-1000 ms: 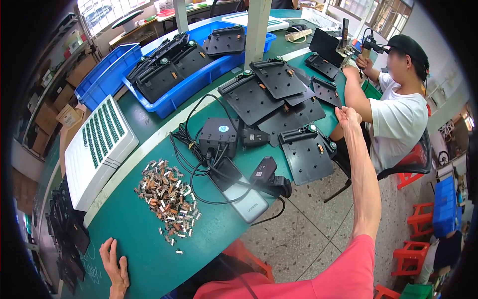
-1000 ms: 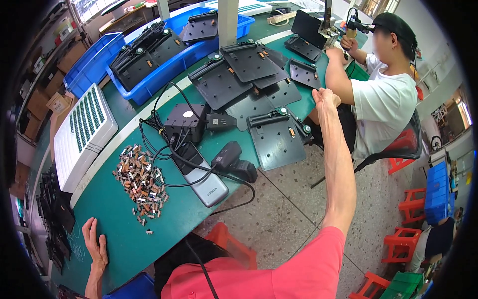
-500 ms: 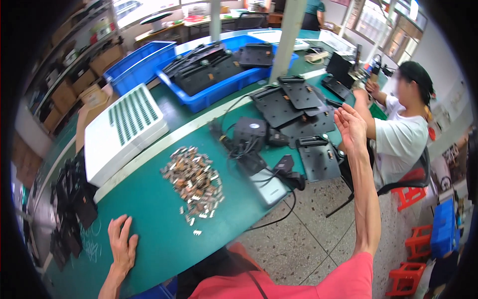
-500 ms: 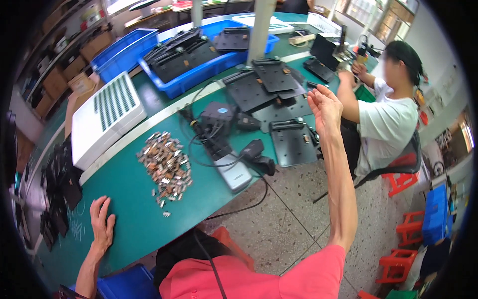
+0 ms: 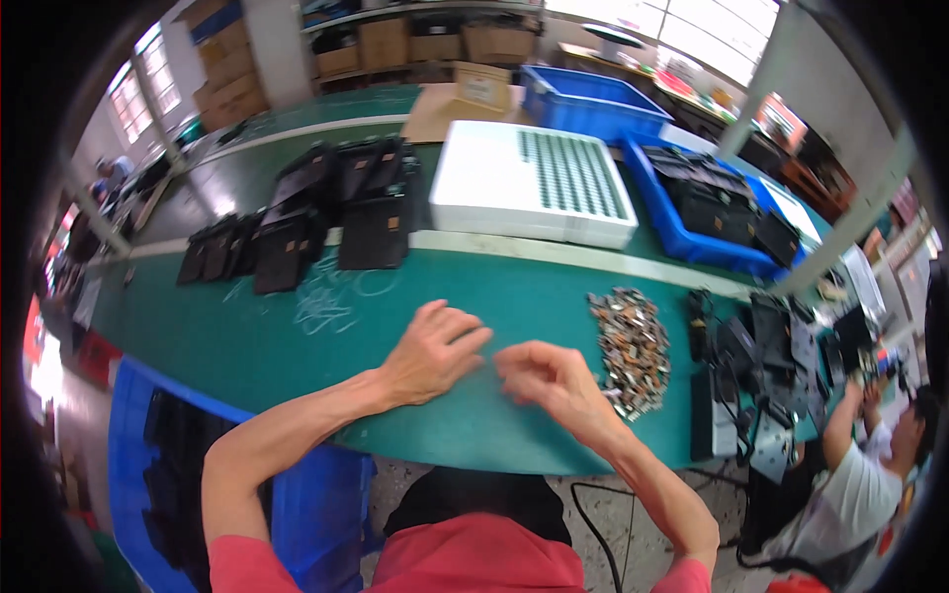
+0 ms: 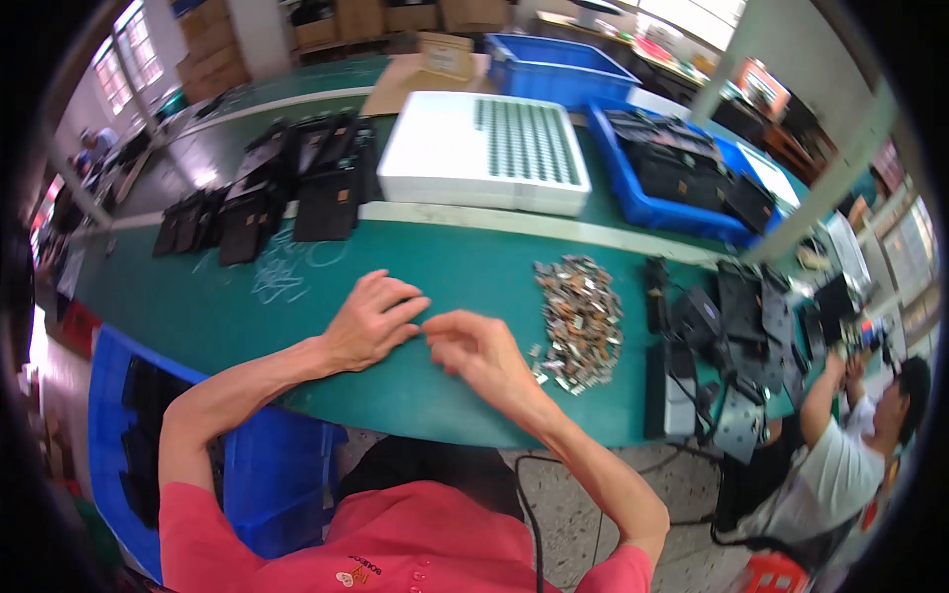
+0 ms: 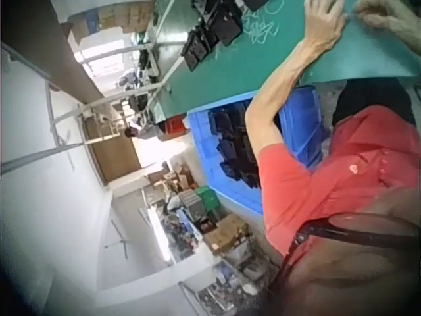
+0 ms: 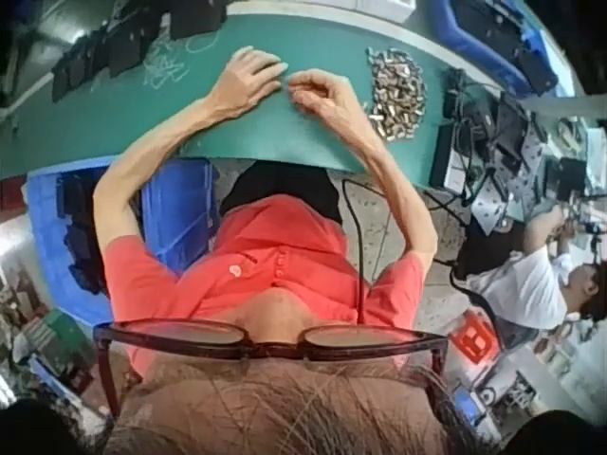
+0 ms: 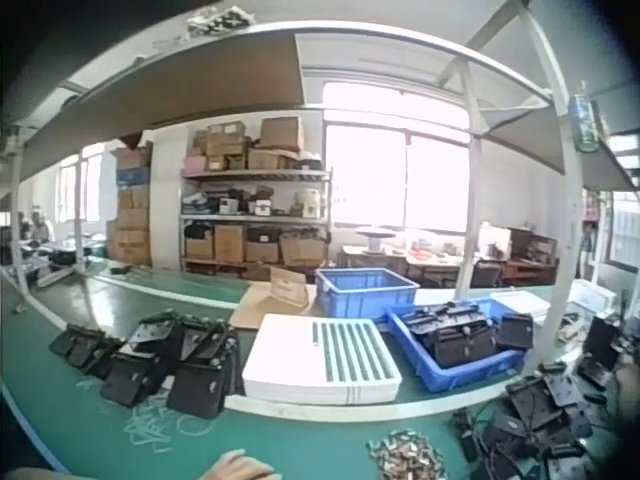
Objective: The person assembles small plastic plates and metal clips into a housing component by hand on a workbench.
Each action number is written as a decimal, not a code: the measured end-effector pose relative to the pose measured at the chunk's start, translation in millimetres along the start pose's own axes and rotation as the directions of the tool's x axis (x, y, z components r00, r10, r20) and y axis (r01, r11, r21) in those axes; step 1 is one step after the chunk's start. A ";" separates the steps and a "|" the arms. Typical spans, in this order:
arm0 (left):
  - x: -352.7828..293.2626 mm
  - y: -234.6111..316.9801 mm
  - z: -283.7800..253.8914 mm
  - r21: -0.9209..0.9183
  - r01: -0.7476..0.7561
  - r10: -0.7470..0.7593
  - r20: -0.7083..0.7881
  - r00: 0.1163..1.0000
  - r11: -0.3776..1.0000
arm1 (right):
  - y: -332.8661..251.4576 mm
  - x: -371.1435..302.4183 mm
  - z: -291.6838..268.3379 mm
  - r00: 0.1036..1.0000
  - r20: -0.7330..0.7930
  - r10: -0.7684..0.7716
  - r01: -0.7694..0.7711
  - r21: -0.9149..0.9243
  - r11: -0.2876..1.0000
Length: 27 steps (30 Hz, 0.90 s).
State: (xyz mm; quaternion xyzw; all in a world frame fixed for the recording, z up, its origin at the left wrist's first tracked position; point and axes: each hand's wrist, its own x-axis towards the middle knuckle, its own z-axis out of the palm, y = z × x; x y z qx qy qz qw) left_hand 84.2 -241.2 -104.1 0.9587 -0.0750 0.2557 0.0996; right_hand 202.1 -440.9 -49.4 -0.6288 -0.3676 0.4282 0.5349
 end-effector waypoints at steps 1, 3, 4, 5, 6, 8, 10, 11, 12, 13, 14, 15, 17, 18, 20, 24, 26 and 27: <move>0.5 0.9 -0.2 -0.029 -0.033 0.033 -0.017 0.999 0.999 | 13.0 19.6 5.4 0.999 -0.038 -0.034 0.035 0.027 0.999; -1.8 0.3 0.1 -0.032 -0.010 0.008 -0.080 0.997 0.999 | 29.2 51.4 21.8 0.974 -0.227 -0.018 0.028 0.044 0.999; -1.4 -0.1 1.0 -0.065 -0.027 0.018 -0.138 0.990 0.998 | 37.2 62.6 26.8 0.981 -0.195 -0.024 0.032 0.036 0.999; -0.5 -0.1 0.9 -0.047 -0.004 -0.003 -0.147 0.989 0.999 | 45.6 69.8 29.7 0.934 -0.326 -0.144 0.095 -0.161 0.982; -3.5 -0.9 -0.1 -0.052 0.036 -0.043 -0.148 0.988 0.998 | 52.0 74.9 35.1 0.864 -0.418 -0.282 0.134 -0.348 0.928; -1.2 -6.0 -5.4 -0.043 0.033 -0.040 -0.178 0.983 0.999 | 58.9 71.9 39.4 0.864 -0.397 -0.311 0.182 -0.330 0.926; 14.2 -8.3 -28.5 -0.024 0.075 -0.078 -0.183 0.980 0.997 | 55.2 67.5 37.3 0.852 -0.406 -0.331 0.210 -0.314 0.926; 18.0 -12.2 -41.6 -0.007 0.103 -0.102 -0.183 0.978 0.995 | 48.7 65.1 39.3 0.866 -0.413 -0.284 0.190 -0.254 0.948; 20.9 -23.4 -49.2 -0.007 0.109 -0.108 -0.185 0.977 0.994 | 45.6 64.7 39.1 0.873 -0.427 -0.236 0.163 -0.202 0.966; 20.0 -34.2 -62.8 0.023 0.138 -0.128 -0.241 0.962 0.990 | 44.7 65.2 41.5 0.882 -0.405 -0.239 0.173 -0.194 0.966; 16.6 -44.3 -77.2 0.053 0.171 -0.148 -0.296 0.944 0.984 | 46.0 64.5 44.3 0.886 -0.405 -0.224 0.160 -0.185 0.970; 10.2 -56.6 -89.8 0.084 0.236 -0.203 -0.291 0.935 0.968 | 49.0 65.8 44.5 0.890 -0.407 -0.207 0.143 -0.181 0.973; -13.5 -77.5 -118.0 0.137 0.350 -0.292 -0.322 0.901 0.927 | 54.5 64.7 42.7 0.904 -0.369 -0.218 0.158 -0.186 0.970; -26.7 -86.0 -131.5 0.169 0.409 -0.336 -0.340 0.878 0.897 | 55.6 64.1 38.7 0.897 -0.378 -0.230 0.164 -0.198 0.966; -65.9 -100.5 -168.5 0.248 0.511 -0.389 -0.410 0.825 0.823 | 52.4 63.6 34.5 0.894 -0.374 -0.249 0.174 -0.224 0.959; -190.3 -92.2 -251.0 0.402 0.741 -0.444 -0.612 0.655 0.539 | 47.0 61.2 32.0 0.887 -0.380 -0.263 0.157 -0.287 0.945; -279.8 -64.1 -287.8 0.359 0.875 -0.533 -0.694 0.483 0.326 | 45.2 61.8 36.3 0.897 -0.352 -0.266 0.159 -0.305 0.939; -330.4 -47.7 -299.2 0.311 0.927 -0.572 -0.730 0.374 0.208 | 45.9 62.3 38.4 0.899 -0.346 -0.267 0.157 -0.313 0.937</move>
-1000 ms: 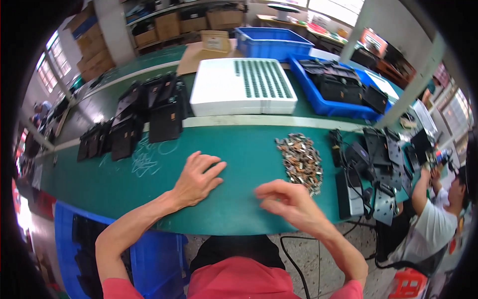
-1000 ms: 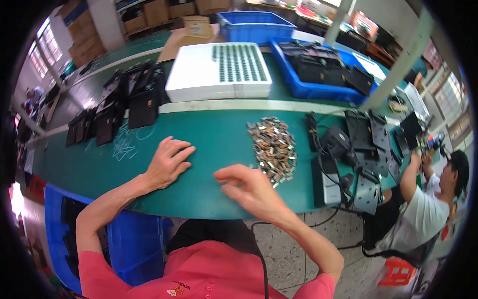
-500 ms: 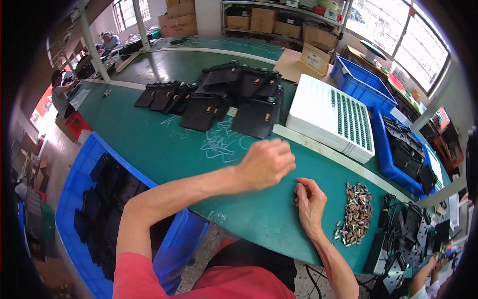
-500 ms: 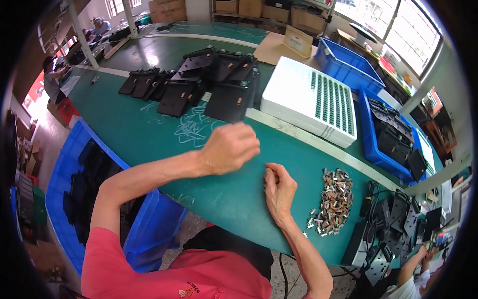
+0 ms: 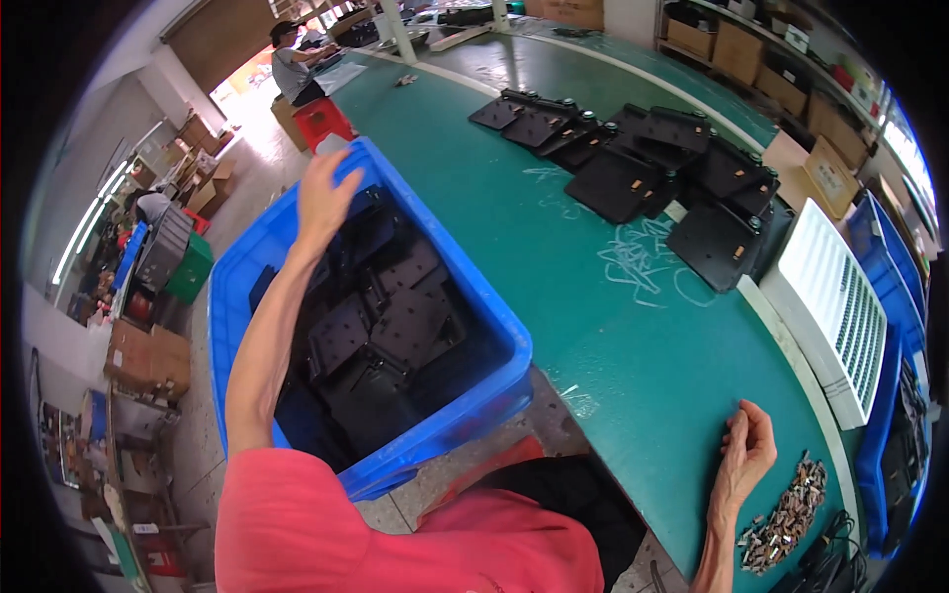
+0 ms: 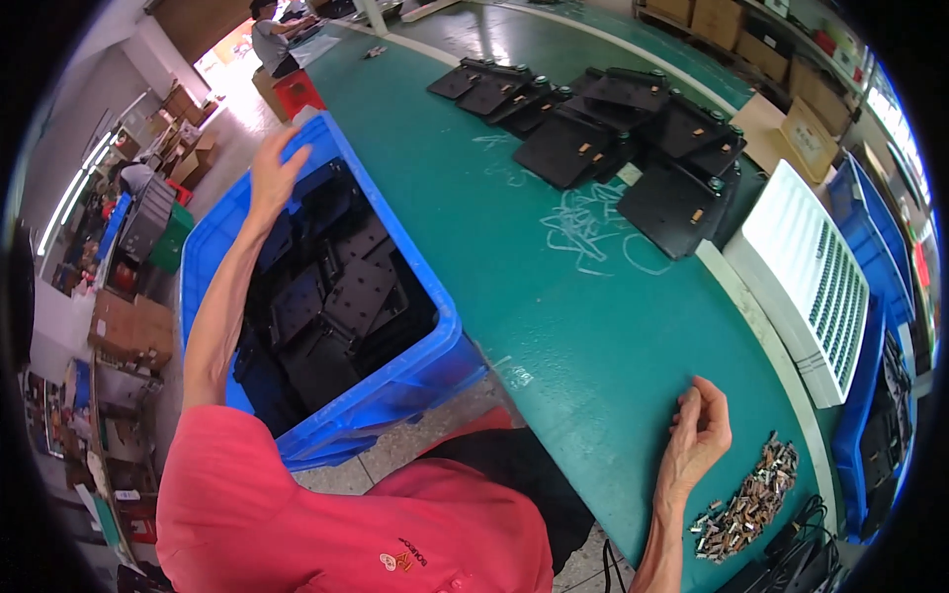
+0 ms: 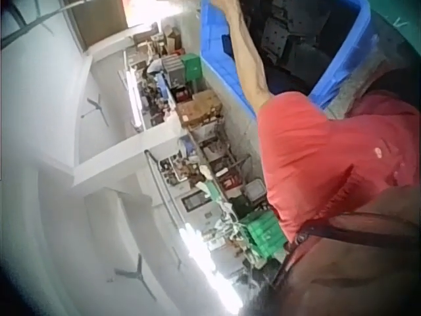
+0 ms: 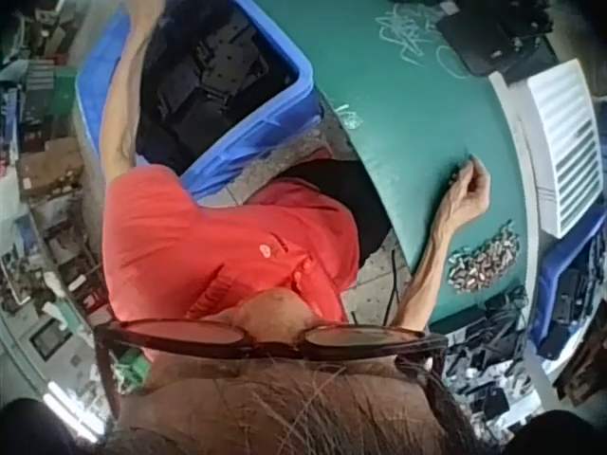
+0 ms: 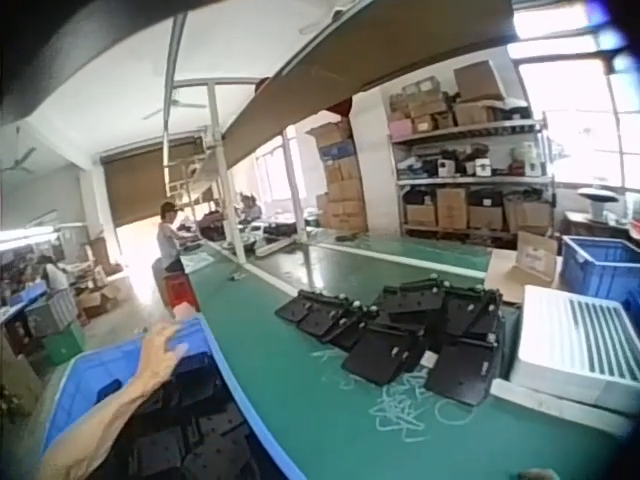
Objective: The person assembles small plastic plates and metal clips into a housing component by hand on a workbench.
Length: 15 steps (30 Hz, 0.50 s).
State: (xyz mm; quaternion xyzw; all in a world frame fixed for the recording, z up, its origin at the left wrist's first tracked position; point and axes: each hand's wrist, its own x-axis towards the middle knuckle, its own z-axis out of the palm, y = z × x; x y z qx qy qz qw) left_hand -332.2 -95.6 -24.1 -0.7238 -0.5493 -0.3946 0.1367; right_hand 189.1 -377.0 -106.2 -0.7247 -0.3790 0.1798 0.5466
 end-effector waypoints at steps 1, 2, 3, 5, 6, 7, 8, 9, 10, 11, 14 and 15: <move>-24.3 -41.3 -18.6 0.119 0.082 -0.087 0.034 0.996 0.990 | -0.7 -0.3 0.6 1.000 0.016 -0.001 0.000 0.009 1.000; -50.4 -72.5 -35.8 0.234 0.158 -0.175 0.053 0.983 0.959 | -2.2 -0.8 -0.1 1.000 0.020 -0.003 0.003 -0.002 1.000; -74.9 -91.1 -44.9 0.291 0.252 -0.293 0.105 0.950 0.923 | -2.4 -1.6 -1.1 1.000 0.017 -0.007 0.008 -0.018 1.000; -120.8 -117.7 -63.0 0.399 0.409 -0.501 0.159 0.851 0.821 | 5.7 1.4 4.2 0.999 0.034 0.010 -0.009 -0.026 1.000; -138.4 -125.7 -68.6 0.421 0.476 -0.580 0.162 0.798 0.772 | 6.8 0.7 2.8 1.000 0.022 0.013 -0.012 -0.042 0.999; -150.8 -129.0 -70.9 0.436 0.504 -0.618 0.170 0.767 0.745 | 7.7 0.1 0.6 1.000 0.020 0.012 -0.011 -0.045 0.999; -160.3 -132.8 -72.5 0.452 0.530 -0.655 0.178 0.735 0.718 | 6.9 -1.3 -0.5 1.000 0.024 0.008 -0.007 -0.044 0.999; -166.5 -138.5 -75.1 0.454 0.564 -0.698 0.209 0.685 0.690 | 5.5 -2.4 -1.3 1.000 0.012 0.006 -0.005 -0.062 0.998; -173.4 -143.2 -75.1 0.454 0.567 -0.700 0.205 0.684 0.687 | 4.1 -3.4 -1.6 1.000 0.000 0.006 -0.006 -0.081 0.997; -180.0 -147.7 -75.1 0.446 0.597 -0.723 0.192 0.664 0.667 | 3.0 -4.3 -1.3 1.000 0.003 -0.010 0.010 -0.073 0.997; -183.4 -158.3 -69.1 0.403 0.669 -0.776 0.214 0.594 0.624 | 6.1 -2.4 -2.4 1.000 0.019 -0.018 0.020 -0.085 0.996; -179.0 -152.7 -64.6 0.428 0.673 -0.791 0.209 0.576 0.603 | 6.5 -1.9 -2.3 1.000 0.018 -0.019 0.020 -0.088 0.996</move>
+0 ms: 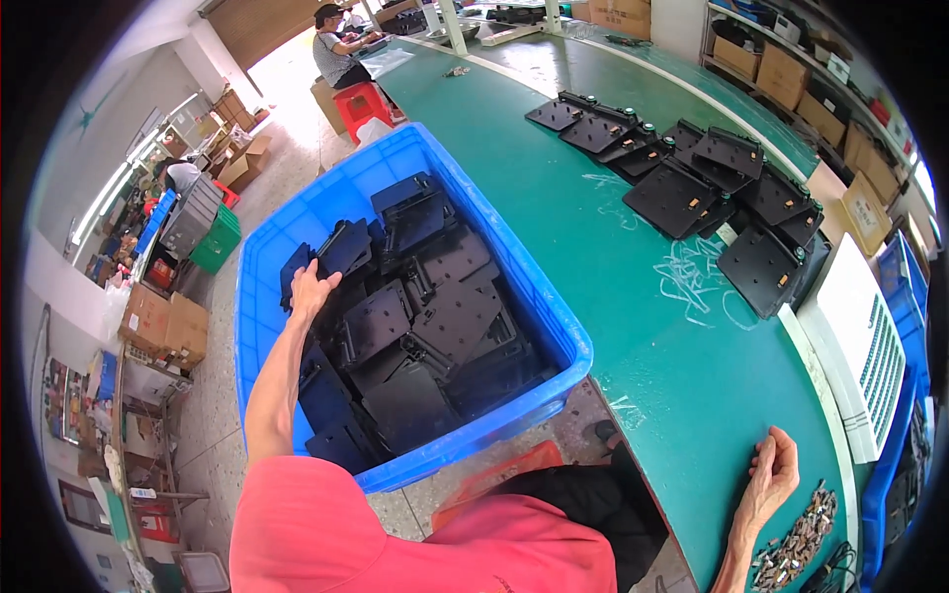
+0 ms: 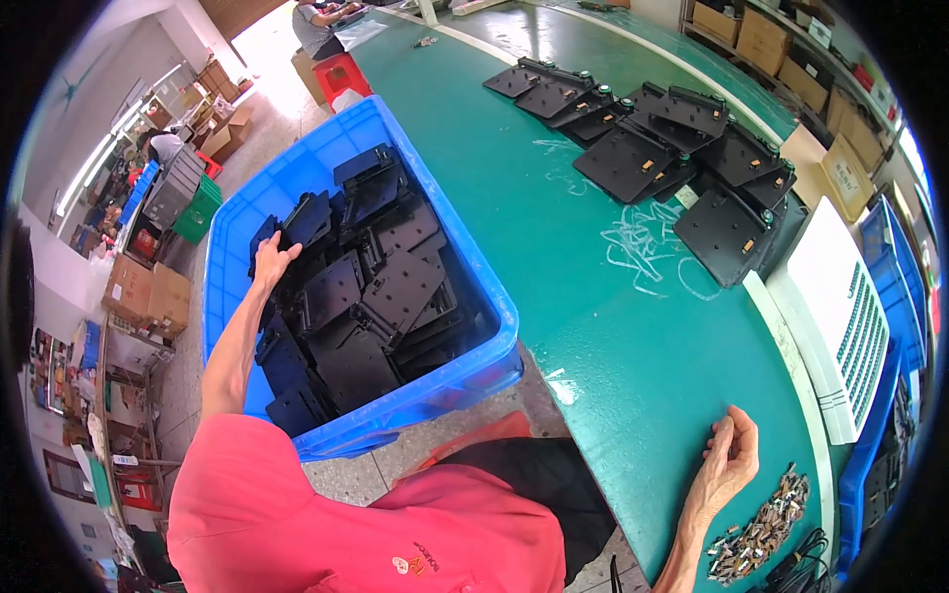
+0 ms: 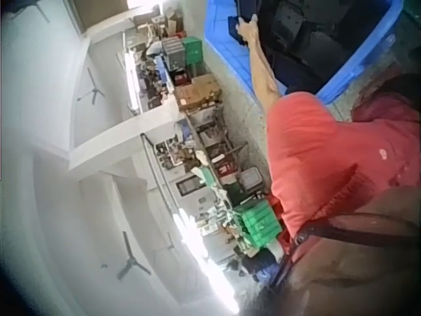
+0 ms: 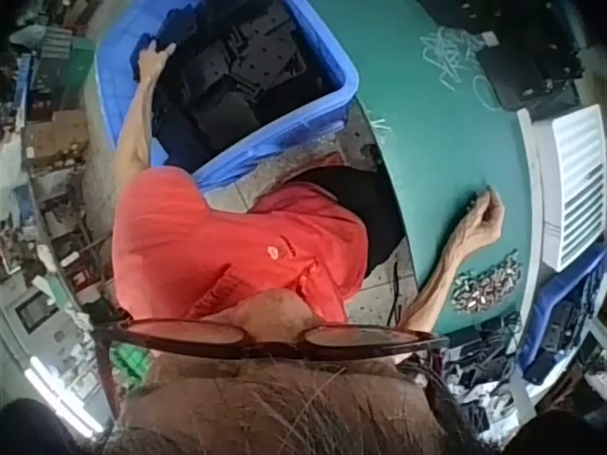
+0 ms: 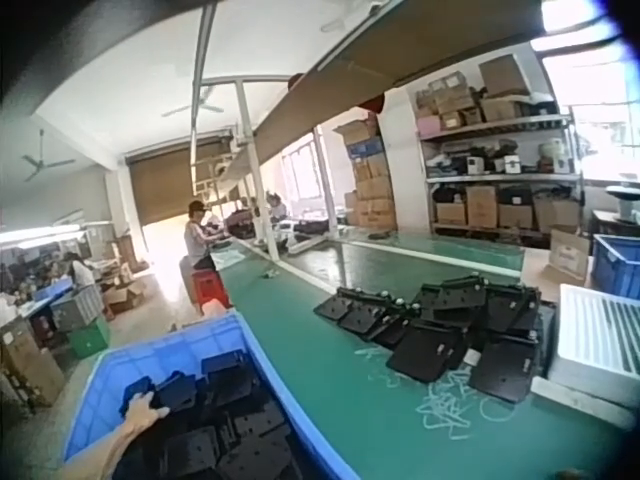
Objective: The person assembles small plastic plates and metal clips into a housing component by hand on a workbench.
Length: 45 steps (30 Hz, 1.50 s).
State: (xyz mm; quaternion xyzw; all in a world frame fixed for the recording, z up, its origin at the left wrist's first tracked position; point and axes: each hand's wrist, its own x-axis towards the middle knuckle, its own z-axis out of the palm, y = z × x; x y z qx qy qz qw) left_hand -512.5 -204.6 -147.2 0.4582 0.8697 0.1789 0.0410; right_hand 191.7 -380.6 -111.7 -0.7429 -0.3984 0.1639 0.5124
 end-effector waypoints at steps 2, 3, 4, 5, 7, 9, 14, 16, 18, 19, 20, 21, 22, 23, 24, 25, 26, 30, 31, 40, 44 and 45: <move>7.8 6.2 3.5 0.022 0.023 -0.023 0.011 1.000 0.999 | 0.4 0.2 0.5 1.000 -0.005 -0.006 0.006 -0.018 1.000; 14.5 7.2 2.6 0.017 0.028 -0.028 0.045 0.999 0.999 | 0.3 0.6 0.6 1.000 -0.003 -0.007 0.007 -0.020 1.000; 20.2 8.2 1.8 0.013 0.032 -0.033 0.080 0.996 0.999 | 0.2 0.7 0.3 1.000 -0.001 -0.010 0.010 -0.026 1.000; 24.6 8.9 1.7 0.015 0.035 -0.036 0.082 0.996 0.999 | 0.3 0.5 0.0 1.000 0.000 -0.013 0.014 -0.032 0.999; 32.4 15.4 1.8 0.069 0.076 -0.084 0.119 0.989 0.995 | 1.4 0.3 -0.1 1.000 -0.008 -0.013 0.013 -0.035 0.999; 46.5 10.0 4.2 0.064 0.100 -0.110 0.169 0.979 0.993 | 2.8 0.1 0.0 1.000 -0.015 -0.011 0.010 -0.039 0.999; 47.1 21.2 17.3 0.200 0.144 -0.164 0.087 0.983 0.969 | 1.4 0.4 0.1 1.000 -0.019 -0.015 0.014 -0.086 0.996; 50.0 19.5 18.3 0.197 0.154 -0.173 0.081 0.982 0.968 | 1.2 0.9 -0.2 1.000 -0.024 -0.008 0.006 -0.088 0.996; 48.6 21.6 17.0 0.162 0.174 -0.187 0.066 0.980 0.971 | 2.6 0.3 -0.9 1.000 -0.030 -0.009 0.007 -0.071 0.997; 49.5 20.4 16.7 0.165 0.177 -0.190 0.068 0.979 0.970 | 2.3 0.2 -0.4 1.000 -0.026 -0.008 0.006 -0.073 0.997; 50.5 18.6 16.0 0.146 0.170 -0.183 0.085 0.979 0.975 | 1.9 0.2 -0.2 1.000 -0.028 -0.009 0.007 -0.079 0.997; 50.3 15.7 13.5 0.127 0.164 -0.177 0.099 0.979 0.978 | 1.7 0.0 -0.1 1.000 -0.029 -0.010 0.008 -0.081 0.997; 51.8 6.5 11.6 0.131 0.167 -0.180 0.098 0.979 0.977 | 1.6 0.0 0.0 1.000 -0.025 -0.009 0.007 -0.080 0.997; 54.5 -7.3 10.0 0.076 0.135 -0.144 0.126 0.981 0.988 | 1.3 0.2 0.2 1.000 -0.021 -0.007 0.006 -0.073 0.997; 52.2 -7.6 8.8 0.018 0.099 -0.101 0.157 0.982 0.995 | 1.7 -0.1 0.4 1.000 -0.023 -0.005 0.003 -0.071 0.997; 47.8 -8.6 8.6 0.020 0.097 -0.099 0.159 0.982 0.995 | 2.3 -0.2 0.6 1.000 -0.024 -0.002 0.000 -0.072 0.997; 40.7 -11.3 7.6 0.039 0.040 -0.047 0.180 0.983 0.998 | 3.0 -0.1 0.7 1.000 -0.027 -0.007 0.006 -0.067 0.998; 7.0 3.6 5.1 0.079 -0.055 0.043 0.136 0.990 0.995 | 4.2 0.5 -0.6 0.999 -0.030 -0.015 0.013 -0.070 0.997; 1.2 9.0 4.8 0.080 -0.066 0.058 0.102 0.993 0.995 | 4.8 0.6 -0.8 1.000 -0.028 -0.013 0.011 -0.072 0.997; -9.8 22.0 -0.6 0.076 -0.059 0.060 -0.012 0.998 0.995 | 0.5 -0.1 0.5 0.999 -0.033 0.002 -0.005 -0.095 0.995; 2.0 -3.4 1.3 0.014 -0.002 0.003 -0.118 0.993 1.000 | -0.5 -1.0 0.7 1.000 -0.011 0.003 -0.004 -0.069 0.998; 5.4 -6.1 0.3 -0.064 0.017 -0.026 -0.141 0.990 0.998 | 0.0 -1.1 0.2 1.000 -0.008 0.003 -0.004 -0.071 0.997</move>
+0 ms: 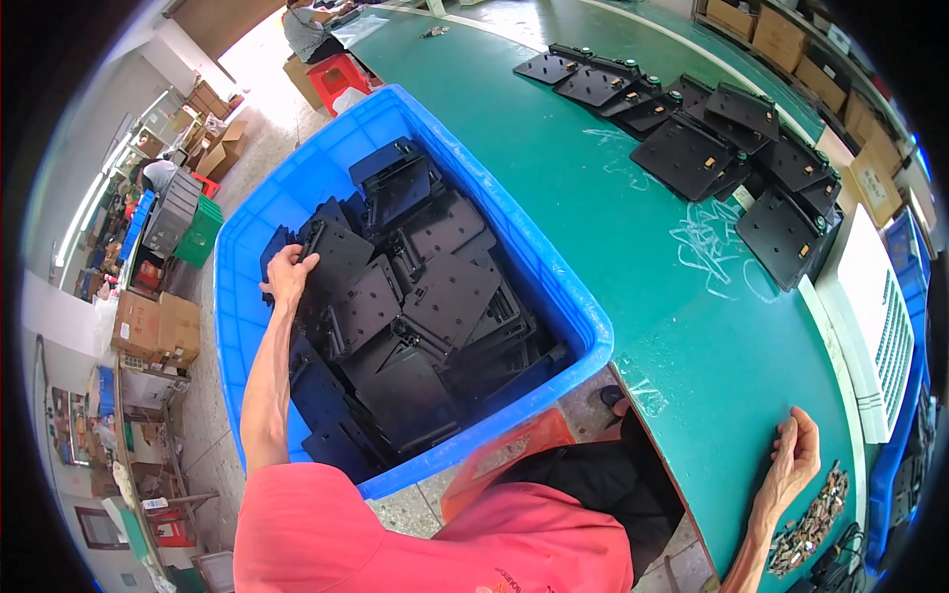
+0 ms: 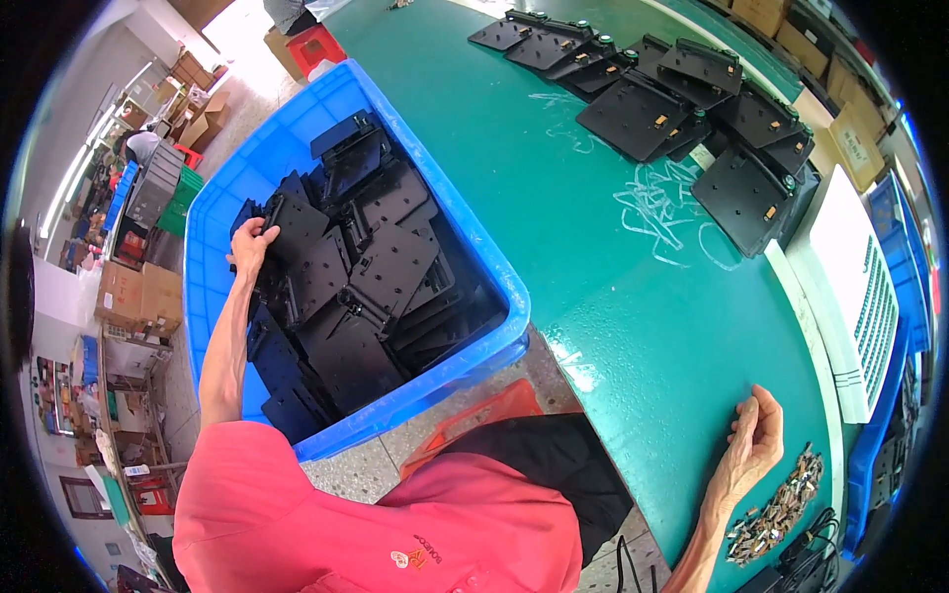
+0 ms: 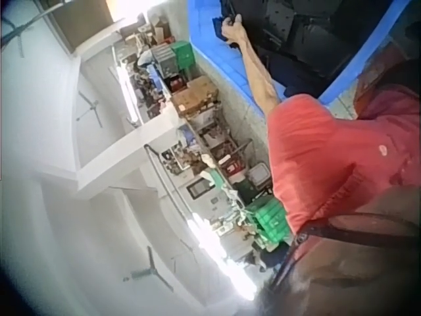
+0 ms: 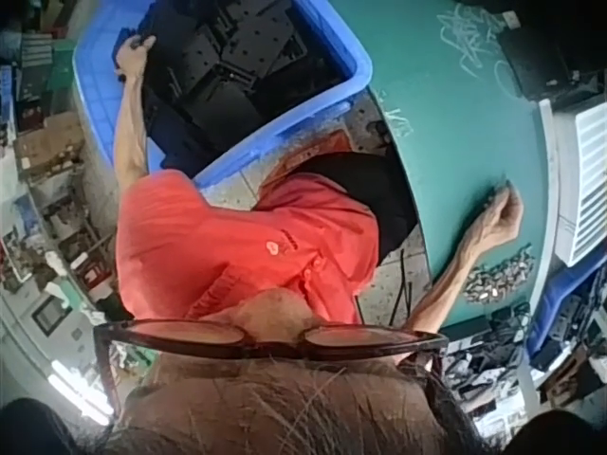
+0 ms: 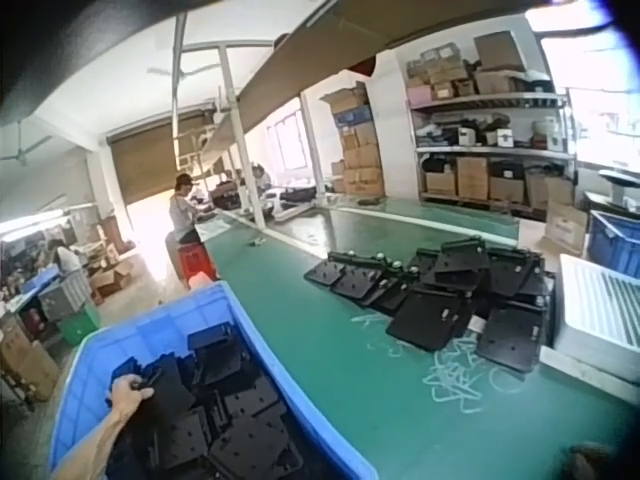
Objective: The person assembles small plastic plates and metal clips into a housing component by hand on a workbench.
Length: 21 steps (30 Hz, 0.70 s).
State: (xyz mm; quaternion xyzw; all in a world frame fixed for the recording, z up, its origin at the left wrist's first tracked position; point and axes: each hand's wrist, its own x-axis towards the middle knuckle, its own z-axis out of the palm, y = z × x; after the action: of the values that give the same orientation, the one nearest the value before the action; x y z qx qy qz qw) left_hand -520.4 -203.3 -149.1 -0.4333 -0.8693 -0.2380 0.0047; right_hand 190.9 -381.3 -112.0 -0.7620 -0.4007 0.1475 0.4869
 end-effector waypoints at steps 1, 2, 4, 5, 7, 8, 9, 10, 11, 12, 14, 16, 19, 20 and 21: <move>2.2 -3.0 -1.0 -0.013 -0.008 0.007 -0.017 1.000 1.000 | 0.5 0.1 0.0 1.000 -0.005 0.002 -0.002 0.000 1.000; 3.3 -4.8 0.5 -0.014 -0.013 0.013 -0.017 1.000 1.000 | 1.1 0.3 0.2 1.000 -0.005 -0.010 0.010 0.013 1.000; -2.4 11.9 -2.7 0.060 -0.137 0.144 -0.125 0.982 0.989 | 2.7 0.5 -1.0 1.000 -0.023 -0.014 0.015 0.018 1.000; -4.1 20.7 -8.8 0.132 -0.197 0.215 -0.143 0.966 0.971 | 3.4 1.7 -0.8 1.000 -0.021 -0.017 0.017 0.018 1.000; -5.6 33.0 -21.8 0.355 -0.345 0.442 -0.243 0.863 0.869 | 8.2 3.0 -2.1 1.000 -0.002 -0.005 0.005 0.024 1.000; -4.6 43.8 -33.0 0.467 -0.384 0.538 -0.256 0.803 0.797 | 5.6 2.6 -1.5 1.000 0.015 -0.023 0.022 0.057 0.998; -3.1 56.4 -45.1 0.537 -0.409 0.616 -0.287 0.734 0.738 | 2.2 2.0 -1.0 1.000 0.017 -0.016 0.015 0.047 0.999; -1.5 70.4 -58.5 0.605 -0.421 0.688 -0.312 0.655 0.676 | -1.4 1.5 0.8 1.000 0.022 -0.009 0.008 0.038 0.999; -0.2 88.0 -74.0 0.629 -0.453 0.750 -0.348 0.563 0.632 | -4.6 0.8 3.5 1.000 0.001 -0.014 0.014 0.058 0.998; 1.5 106.7 -86.3 0.650 -0.480 0.799 -0.382 0.465 0.590 | -5.0 0.5 4.0 1.000 -0.014 -0.016 0.016 0.054 0.998; -5.5 159.2 -109.0 0.606 -0.593 0.841 -0.465 0.278 0.531 | -5.8 1.8 -0.9 1.000 -0.023 -0.017 0.019 0.081 0.997; -33.9 218.1 -128.3 0.435 -0.800 0.862 -0.469 0.191 0.413 | -5.5 1.4 -3.0 0.997 -0.037 -0.067 0.071 0.109 0.991; -119.9 311.0 -121.3 0.012 -0.977 0.882 -0.432 0.188 0.214 | -3.3 1.0 -1.4 0.998 -0.044 -0.049 0.053 0.104 0.993; -142.8 335.2 -120.0 -0.100 -0.987 0.917 -0.369 0.152 0.124 | 3.0 3.5 5.8 0.999 -0.032 -0.034 0.038 0.134 0.990; -170.3 363.2 -108.7 -0.155 -0.988 0.942 -0.332 0.055 0.003 | 7.5 5.9 1.6 0.999 -0.028 -0.033 0.036 0.146 0.989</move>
State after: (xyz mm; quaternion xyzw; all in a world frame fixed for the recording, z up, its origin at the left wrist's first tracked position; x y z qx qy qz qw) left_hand -161.1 -190.9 59.5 -0.8853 -0.2745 -0.3449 0.1482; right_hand 197.2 -377.4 -118.2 -0.7190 -0.3957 0.1583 0.5490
